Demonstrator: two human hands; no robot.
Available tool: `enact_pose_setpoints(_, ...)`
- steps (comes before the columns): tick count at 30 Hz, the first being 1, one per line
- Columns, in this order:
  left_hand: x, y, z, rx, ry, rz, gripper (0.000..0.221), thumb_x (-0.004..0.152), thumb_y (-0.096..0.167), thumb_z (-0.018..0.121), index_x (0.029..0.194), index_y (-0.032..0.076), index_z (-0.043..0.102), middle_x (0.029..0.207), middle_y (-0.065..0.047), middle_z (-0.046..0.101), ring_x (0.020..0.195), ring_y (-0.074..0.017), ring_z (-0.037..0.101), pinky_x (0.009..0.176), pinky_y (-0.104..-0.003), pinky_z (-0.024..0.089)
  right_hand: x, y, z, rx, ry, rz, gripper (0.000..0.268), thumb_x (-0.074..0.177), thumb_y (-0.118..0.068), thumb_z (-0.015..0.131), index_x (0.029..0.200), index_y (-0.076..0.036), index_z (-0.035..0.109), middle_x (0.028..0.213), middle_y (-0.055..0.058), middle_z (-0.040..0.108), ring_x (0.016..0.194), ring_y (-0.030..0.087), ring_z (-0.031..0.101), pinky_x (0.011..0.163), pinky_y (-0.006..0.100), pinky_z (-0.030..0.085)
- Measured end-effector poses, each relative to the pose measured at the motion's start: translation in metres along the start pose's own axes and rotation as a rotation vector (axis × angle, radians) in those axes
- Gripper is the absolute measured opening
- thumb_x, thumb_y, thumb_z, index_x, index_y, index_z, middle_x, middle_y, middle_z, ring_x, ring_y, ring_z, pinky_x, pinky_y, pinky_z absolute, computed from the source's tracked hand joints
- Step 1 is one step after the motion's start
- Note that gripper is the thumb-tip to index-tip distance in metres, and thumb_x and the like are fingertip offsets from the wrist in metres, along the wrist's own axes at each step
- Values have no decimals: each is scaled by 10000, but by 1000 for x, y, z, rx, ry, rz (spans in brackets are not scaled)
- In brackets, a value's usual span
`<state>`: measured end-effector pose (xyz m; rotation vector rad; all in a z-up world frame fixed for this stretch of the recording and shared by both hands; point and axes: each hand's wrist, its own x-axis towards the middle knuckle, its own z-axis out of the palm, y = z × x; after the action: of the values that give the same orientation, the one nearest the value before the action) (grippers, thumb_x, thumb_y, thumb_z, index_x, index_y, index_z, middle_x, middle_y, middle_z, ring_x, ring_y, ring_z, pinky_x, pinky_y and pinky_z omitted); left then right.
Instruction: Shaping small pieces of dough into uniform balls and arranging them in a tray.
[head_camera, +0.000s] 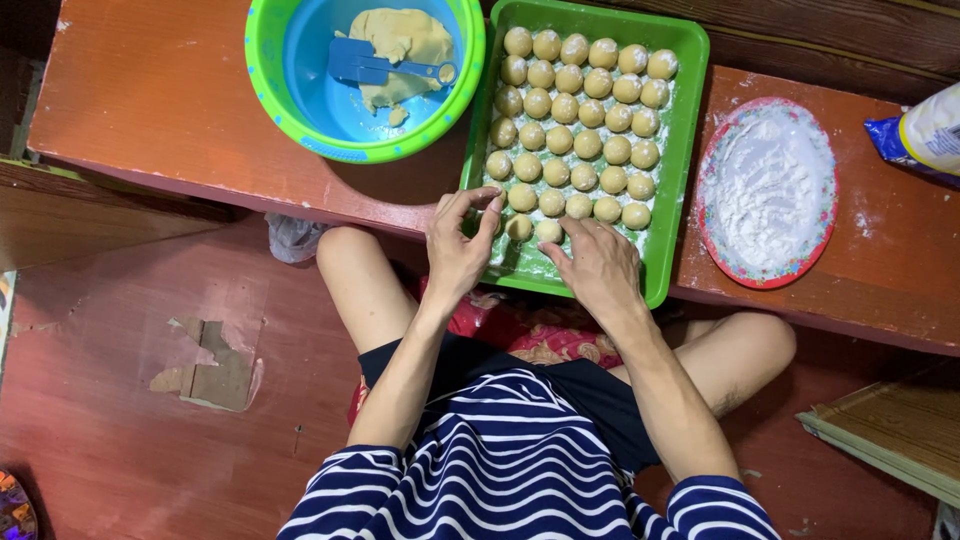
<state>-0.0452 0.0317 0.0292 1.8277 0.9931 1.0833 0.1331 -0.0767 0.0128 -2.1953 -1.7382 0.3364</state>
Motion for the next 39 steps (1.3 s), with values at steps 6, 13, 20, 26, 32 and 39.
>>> enact_pose_setpoints(6,1,-1,0,-1,-4,0,120,968,211,721,1061,146,759,851,-72,727,859,-268,688,771,-361,542,2,-4,-4,12,23,-30,401,962,-387,682,1181,-53,715,858,131,692,875,334,714,740,460,583)
enact_pose_setpoints(13,0,0,0,-2,-7,-8,124,978,218,710,1069,149,756,858,-74,727,865,-273,688,775,-370,541,1,-3,-4,6,20,-28,408,948,-389,694,1189,-60,707,875,131,695,889,331,714,743,464,585)
enact_pose_setpoints(20,0,0,0,-5,-13,-5,125,986,214,702,1078,146,754,861,-73,727,860,-267,681,776,-364,537,3,-7,-7,2,11,-20,389,942,-373,695,1206,-88,703,903,121,700,919,325,712,749,473,588)
enact_pose_setpoints(26,2,1,-2,-13,-20,-19,144,996,240,695,1089,147,753,888,-73,736,883,-261,686,798,-361,533,3,16,13,117,212,-38,375,831,-355,848,1101,-110,759,916,64,617,929,288,675,760,415,586)
enact_pose_setpoints(32,6,4,-4,-94,-67,-84,162,988,220,697,1107,123,747,966,-107,753,945,-299,695,850,-415,533,11,4,-23,1650,186,330,434,899,45,699,1320,-1,604,1188,128,703,1006,166,723,880,260,634)
enact_pose_setpoints(39,42,18,29,-201,-123,-20,173,992,226,701,1122,121,743,992,-103,752,956,-261,718,819,-372,573,53,37,13,1857,278,245,432,934,31,688,1353,20,587,1225,227,686,1029,248,737,930,294,656)
